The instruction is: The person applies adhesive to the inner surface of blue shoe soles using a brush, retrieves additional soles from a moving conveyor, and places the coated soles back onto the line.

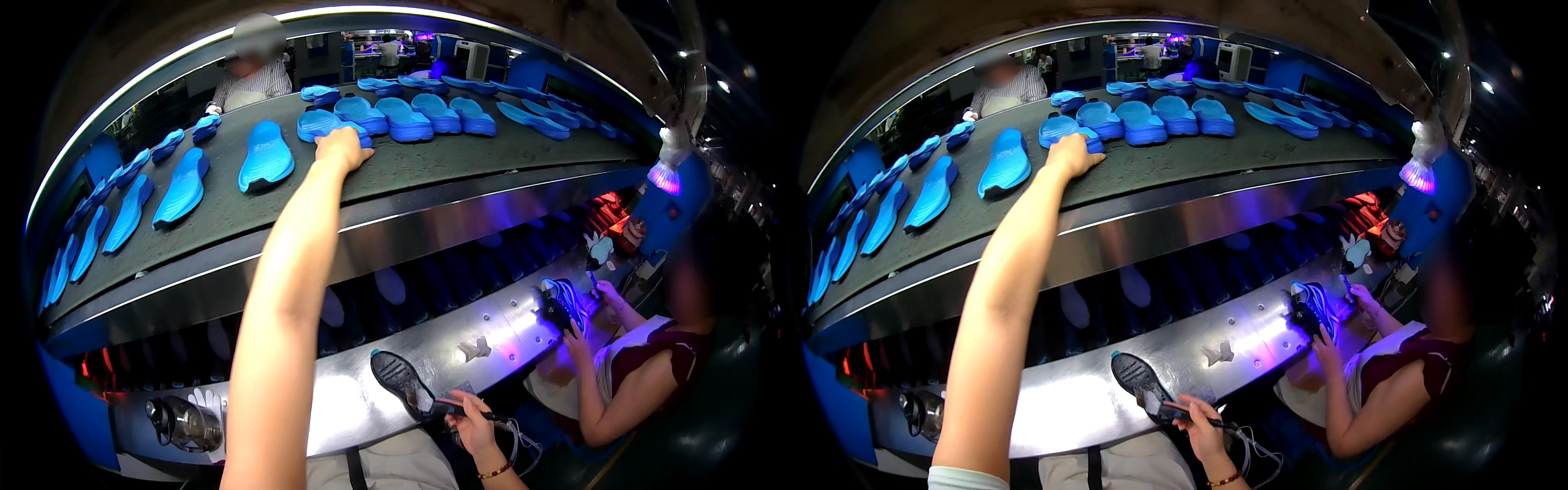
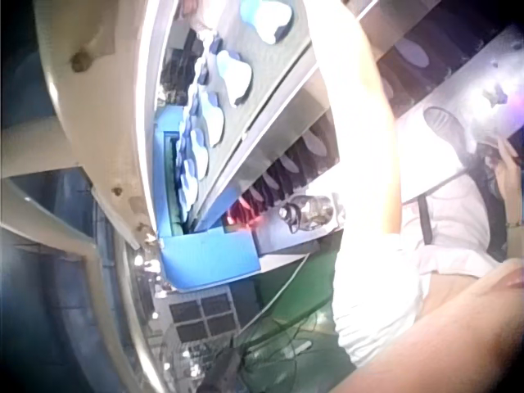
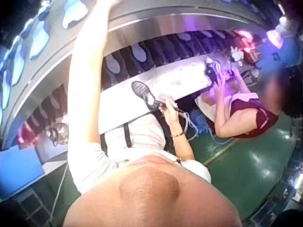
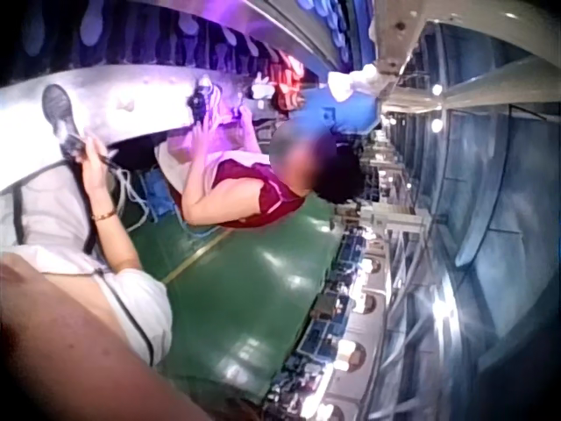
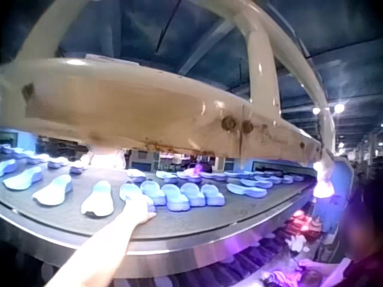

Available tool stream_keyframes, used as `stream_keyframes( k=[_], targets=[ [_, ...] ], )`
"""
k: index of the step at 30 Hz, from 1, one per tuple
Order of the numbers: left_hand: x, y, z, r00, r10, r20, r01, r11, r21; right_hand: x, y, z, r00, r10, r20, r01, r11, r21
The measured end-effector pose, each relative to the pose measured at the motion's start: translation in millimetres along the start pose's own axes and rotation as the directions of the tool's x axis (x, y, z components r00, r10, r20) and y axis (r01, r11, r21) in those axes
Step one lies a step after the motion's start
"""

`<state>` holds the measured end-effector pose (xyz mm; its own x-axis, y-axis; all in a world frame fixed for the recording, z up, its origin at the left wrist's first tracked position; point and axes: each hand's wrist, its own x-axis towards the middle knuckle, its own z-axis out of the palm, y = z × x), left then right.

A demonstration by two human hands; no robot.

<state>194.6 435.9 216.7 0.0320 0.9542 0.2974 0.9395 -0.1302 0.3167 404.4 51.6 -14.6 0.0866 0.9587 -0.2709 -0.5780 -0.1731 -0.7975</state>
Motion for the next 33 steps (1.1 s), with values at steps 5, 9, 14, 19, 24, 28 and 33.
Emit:
stream_keyframes(
  k=[5,9,14,19,24,28,33],
  targets=[
    [-11,0,-6,0.955,0.288,-0.065,-0.282,0.955,0.090,-4,16,-14,0.991,0.110,-0.081,-0.106,0.993,0.047],
    [-10,18,-4,0.902,0.432,-0.031,-0.432,0.901,-0.025,-4,24,-15,0.987,0.157,-0.018,-0.154,0.982,0.112],
    [-17,32,-7,0.893,0.447,-0.052,-0.447,0.868,-0.218,4,18,17,0.995,0.083,0.050,-0.086,0.994,0.074],
    [-50,49,-13,0.872,0.473,-0.124,-0.427,0.860,0.278,12,9,7,0.999,-0.008,0.032,0.004,0.992,0.128],
    [-145,10,-23,0.711,0.258,-0.654,-0.526,0.812,-0.253,-7,11,-13,0.996,-0.013,-0.091,0.012,1.000,-0.009],
    [-247,6,-13,0.772,-0.428,-0.470,-0.471,0.112,-0.875,1,5,-12,0.988,-0.035,-0.148,0.043,0.998,0.051],
    [-347,-69,8,0.967,0.065,0.248,0.248,-0.481,-0.841,15,11,6,0.992,-0.040,-0.119,0.039,0.999,-0.015]
  ],
)
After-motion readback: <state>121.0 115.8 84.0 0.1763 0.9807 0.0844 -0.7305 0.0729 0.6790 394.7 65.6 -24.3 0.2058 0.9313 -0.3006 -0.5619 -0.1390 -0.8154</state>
